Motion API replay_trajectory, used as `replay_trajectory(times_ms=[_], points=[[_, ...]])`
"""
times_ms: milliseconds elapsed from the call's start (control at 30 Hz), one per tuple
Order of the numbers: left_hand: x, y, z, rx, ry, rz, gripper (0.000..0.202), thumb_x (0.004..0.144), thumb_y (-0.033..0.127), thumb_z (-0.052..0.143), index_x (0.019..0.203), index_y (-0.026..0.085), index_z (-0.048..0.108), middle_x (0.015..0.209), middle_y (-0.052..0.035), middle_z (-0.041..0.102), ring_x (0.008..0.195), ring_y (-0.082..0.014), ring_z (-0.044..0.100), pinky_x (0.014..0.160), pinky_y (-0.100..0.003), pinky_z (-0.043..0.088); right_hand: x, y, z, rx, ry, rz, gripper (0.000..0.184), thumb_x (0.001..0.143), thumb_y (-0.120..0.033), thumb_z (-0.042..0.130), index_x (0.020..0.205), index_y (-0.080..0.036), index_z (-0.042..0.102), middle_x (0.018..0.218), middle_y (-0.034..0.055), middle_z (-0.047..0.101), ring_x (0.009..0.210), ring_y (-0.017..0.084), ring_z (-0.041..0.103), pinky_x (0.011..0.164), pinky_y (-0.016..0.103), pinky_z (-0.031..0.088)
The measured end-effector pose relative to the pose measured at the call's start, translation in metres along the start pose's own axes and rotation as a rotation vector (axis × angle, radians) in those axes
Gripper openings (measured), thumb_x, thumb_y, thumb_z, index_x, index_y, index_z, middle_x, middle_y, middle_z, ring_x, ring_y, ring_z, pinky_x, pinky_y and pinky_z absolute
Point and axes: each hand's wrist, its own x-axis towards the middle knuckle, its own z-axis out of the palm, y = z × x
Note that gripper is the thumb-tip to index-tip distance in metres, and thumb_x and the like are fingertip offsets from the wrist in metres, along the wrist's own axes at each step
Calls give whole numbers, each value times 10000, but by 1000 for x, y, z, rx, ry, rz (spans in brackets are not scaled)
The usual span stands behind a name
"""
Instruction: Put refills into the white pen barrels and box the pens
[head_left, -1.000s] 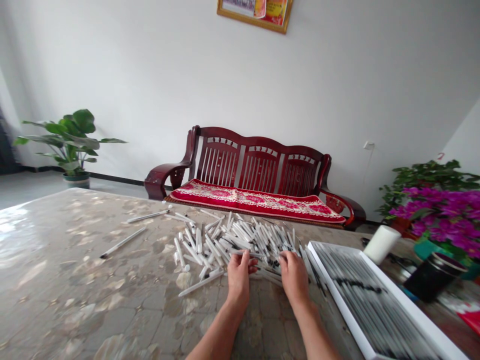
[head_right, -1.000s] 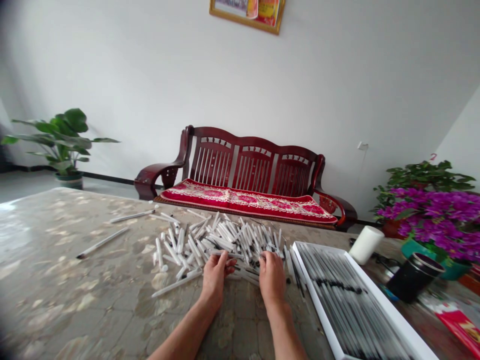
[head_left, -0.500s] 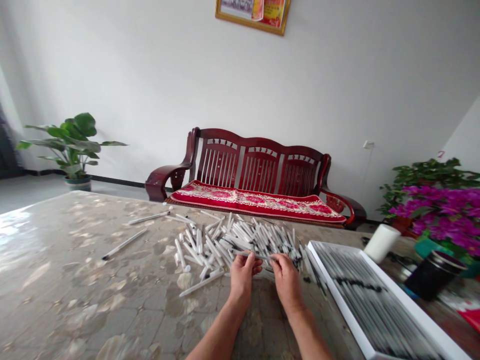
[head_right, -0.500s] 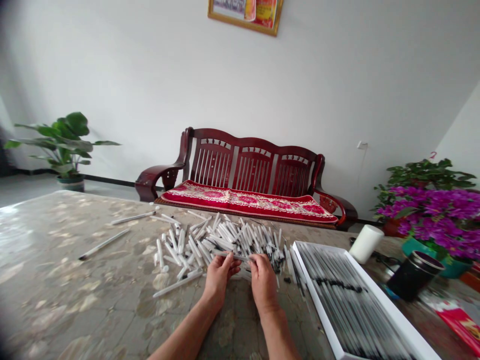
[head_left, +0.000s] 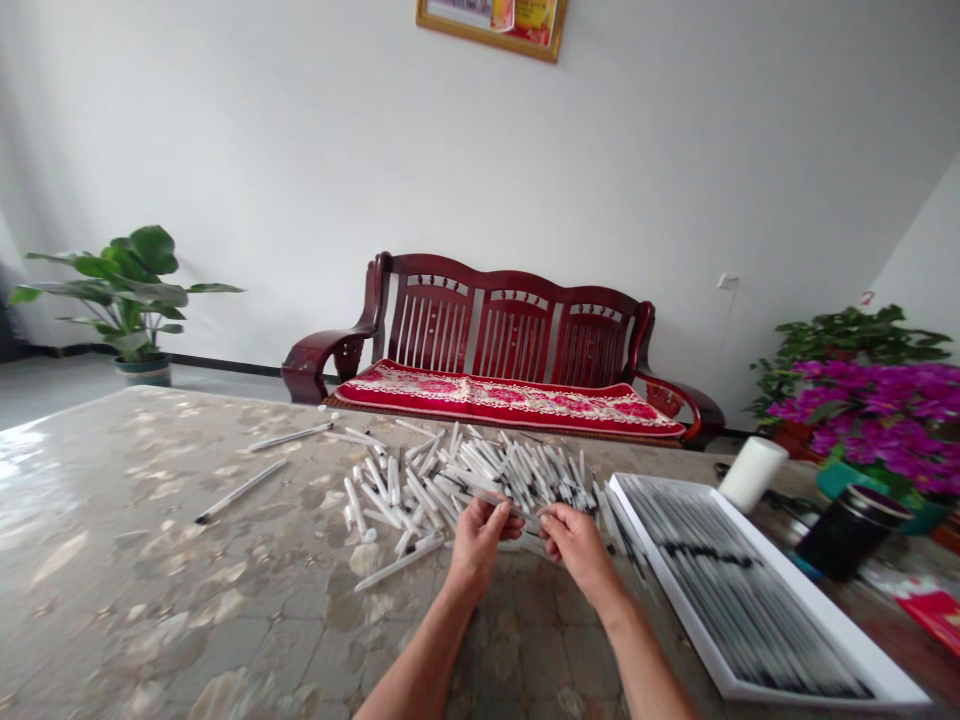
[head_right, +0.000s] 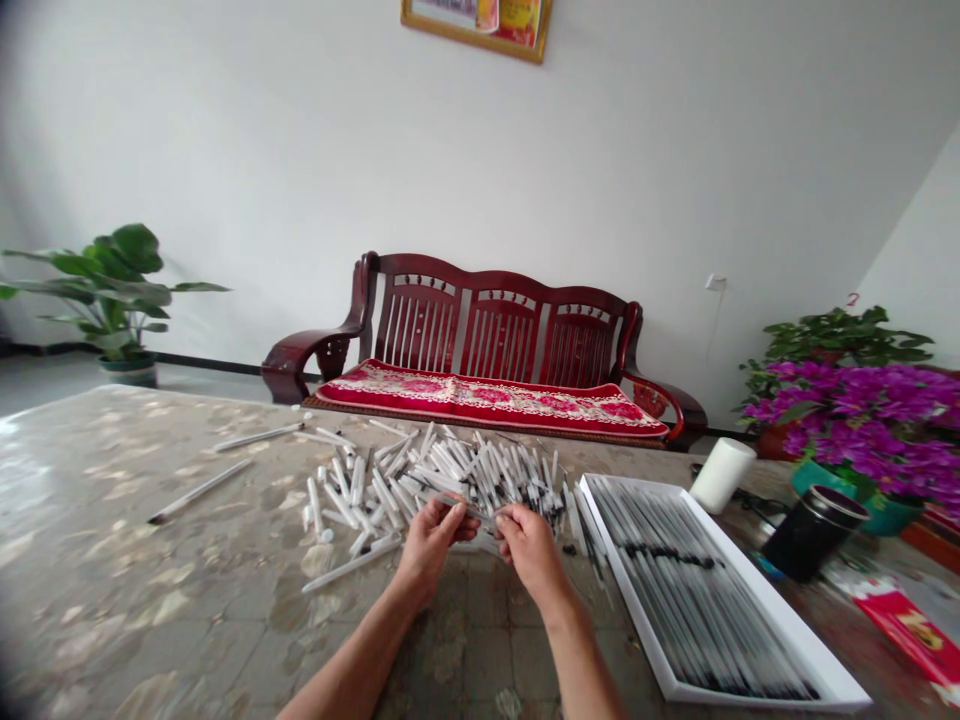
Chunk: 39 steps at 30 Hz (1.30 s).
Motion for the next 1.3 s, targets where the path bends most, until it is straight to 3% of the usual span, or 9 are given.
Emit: replay_trajectory(times_ms=[133, 233, 400, 600, 733, 833, 967, 1133, 1300], points=[[0, 5, 3, -163, 117, -116, 263, 674, 285, 844, 740, 135, 638, 645, -21, 703, 594, -119, 688, 578, -201, 569, -8, -14, 9, 354, -2, -29, 470, 786, -617, 643, 990, -195, 679, 728, 8, 647, 602, 147, 587, 536, 254, 461], [-1, 9, 2, -279, 161, -181, 139, 764, 183, 774, 755, 134, 644, 681, -35, 716, 605, -104, 695, 587, -177, 574, -13, -21, 18, 549, -51, -85, 464, 768, -528, 729, 1125, -244, 639, 832, -6, 665, 682, 135, 600, 619, 249, 471], [-8, 5, 6, -264, 67, -247, 187, 721, 245, 817, 750, 140, 665, 631, -3, 683, 536, -88, 655, 486, -151, 526, -13, -19, 31, 539, -39, -105, 342, 692, -408, 814, 940, -203, 698, 776, -14, 681, 652, 123, 578, 586, 229, 422], [-16, -2, 12, -110, -16, -274, 394, 605, 300, 886, 939, 168, 726, 822, -17, 733, 606, -83, 661, 505, -151, 492, 2, -16, 24, 546, 231, -74, 410, 665, -531, 790, 864, -191, 676, 667, -28, 655, 571, 109, 562, 493, 202, 389], [-16, -1, 10, -66, 7, -317, 366, 627, 252, 872, 950, 183, 715, 845, -24, 731, 599, -93, 665, 516, -174, 503, 18, -13, -14, 523, 487, -44, 503, 650, -635, 737, 875, -196, 637, 875, 36, 729, 653, 142, 654, 471, 206, 434], [-16, 1, 10, -94, 46, -319, 278, 662, 205, 842, 903, 175, 708, 841, -37, 735, 589, -95, 666, 524, -185, 521, 23, -6, -55, 408, 660, -16, 511, 695, -691, 649, 859, -209, 605, 783, 23, 717, 617, 145, 658, 460, 214, 454], [-16, 1, 10, -121, 68, -319, 226, 695, 172, 807, 893, 174, 700, 805, -28, 730, 570, -93, 662, 507, -183, 519, 19, 6, -109, 241, 774, 27, 530, 757, -720, 526, 882, -210, 598, 649, -5, 659, 523, 137, 602, 427, 215, 409], [-16, -1, 8, -141, 91, -309, 258, 670, 190, 819, 895, 175, 694, 789, -15, 722, 569, -88, 655, 503, -177, 509, 23, 10, -172, -108, 719, 83, 584, 702, -718, 554, 868, -169, 663, 653, 25, 661, 526, 158, 572, 444, 244, 359], [-12, 0, 7, -113, 127, -250, 406, 549, 296, 883, 886, 170, 695, 754, 2, 704, 569, -92, 637, 498, -180, 485, 50, 12, -219, -524, 574, 144, 352, 764, -484, 627, 596, -178, 665, 618, 66, 676, 683, 208, 636, 573, 268, 364]])
